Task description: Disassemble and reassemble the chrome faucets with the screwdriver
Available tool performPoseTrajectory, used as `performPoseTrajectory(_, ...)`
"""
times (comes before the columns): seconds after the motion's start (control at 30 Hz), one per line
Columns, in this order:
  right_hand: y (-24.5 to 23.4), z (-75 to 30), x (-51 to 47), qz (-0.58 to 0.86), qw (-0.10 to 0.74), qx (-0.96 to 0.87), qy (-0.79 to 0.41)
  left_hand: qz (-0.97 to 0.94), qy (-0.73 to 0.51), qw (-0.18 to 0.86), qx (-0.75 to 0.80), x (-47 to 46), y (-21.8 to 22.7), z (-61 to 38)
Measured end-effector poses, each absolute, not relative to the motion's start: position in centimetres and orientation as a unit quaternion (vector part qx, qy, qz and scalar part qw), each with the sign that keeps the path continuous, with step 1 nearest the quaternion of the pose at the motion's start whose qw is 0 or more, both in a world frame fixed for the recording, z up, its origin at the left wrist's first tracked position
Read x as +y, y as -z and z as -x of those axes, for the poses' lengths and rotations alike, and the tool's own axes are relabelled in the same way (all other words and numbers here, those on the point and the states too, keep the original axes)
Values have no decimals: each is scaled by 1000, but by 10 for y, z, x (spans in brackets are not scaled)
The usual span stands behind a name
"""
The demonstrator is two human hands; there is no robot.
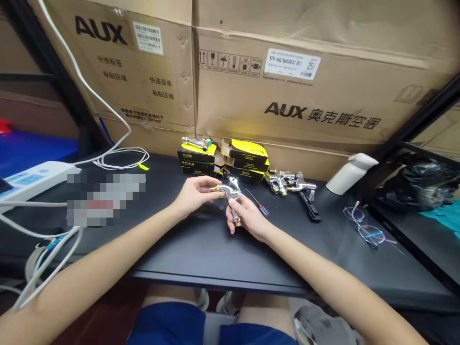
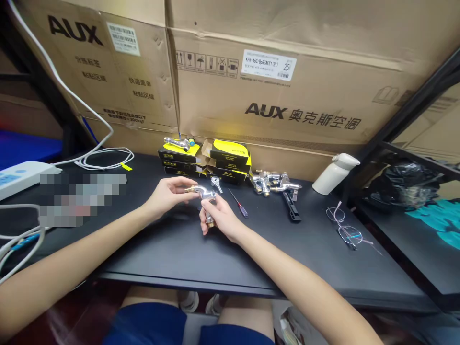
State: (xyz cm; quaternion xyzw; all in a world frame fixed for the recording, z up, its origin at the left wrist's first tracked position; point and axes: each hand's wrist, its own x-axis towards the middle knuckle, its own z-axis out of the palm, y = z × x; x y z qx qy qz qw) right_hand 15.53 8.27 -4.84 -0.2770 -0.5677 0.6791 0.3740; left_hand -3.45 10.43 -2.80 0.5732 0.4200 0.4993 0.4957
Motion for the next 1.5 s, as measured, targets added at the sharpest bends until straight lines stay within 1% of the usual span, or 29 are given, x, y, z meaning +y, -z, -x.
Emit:
performPoseTrajectory(0.17, 47, -151, 77, 304, 394, -566, -657, -540, -453, 573, 418, 108, 26, 38)
performPoseTrajectory(0.23, 47, -151, 76, 305, 396, -564, -658, -523, -461, 589, 410, 109, 25, 38)
performPoseTrajectory(0.43, 46, -149, 75, 298, 396, -556, -668, -503, -526, 571, 380, 108, 26, 37)
performPoseTrajectory(0.53, 49, -148, 76, 291, 401, -553, -670, -508, -533, 560, 378, 108, 26, 37)
performPoseTrajectory(0.7, 52, -150, 77, 282, 398, -567, -663, -516, -430, 604, 430, 108, 22, 42)
performPoseTrajectory(0.8, 50, -150, 76, 278, 403, -569, -661, -540, -390, 593, 452, 108, 19, 45)
performPoseTrajectory(0.93, 51, -149, 75, 271, 412, -572, -655, -556, -369, 600, 440, 108, 16, 45)
performPoseTrajectory(1.1, 54, -148, 75, 277, 442, -559, -644, -515, -386, 634, 429, 109, 16, 43)
performPoseTrajectory(1.3, 52, -145, 72, 294, 441, -546, -649, -537, -437, 598, 404, 114, 24, 45)
performPoseTrajectory(1.5, 52, -145, 71, 304, 440, -548, -643, -613, -486, 498, 374, 112, 27, 39)
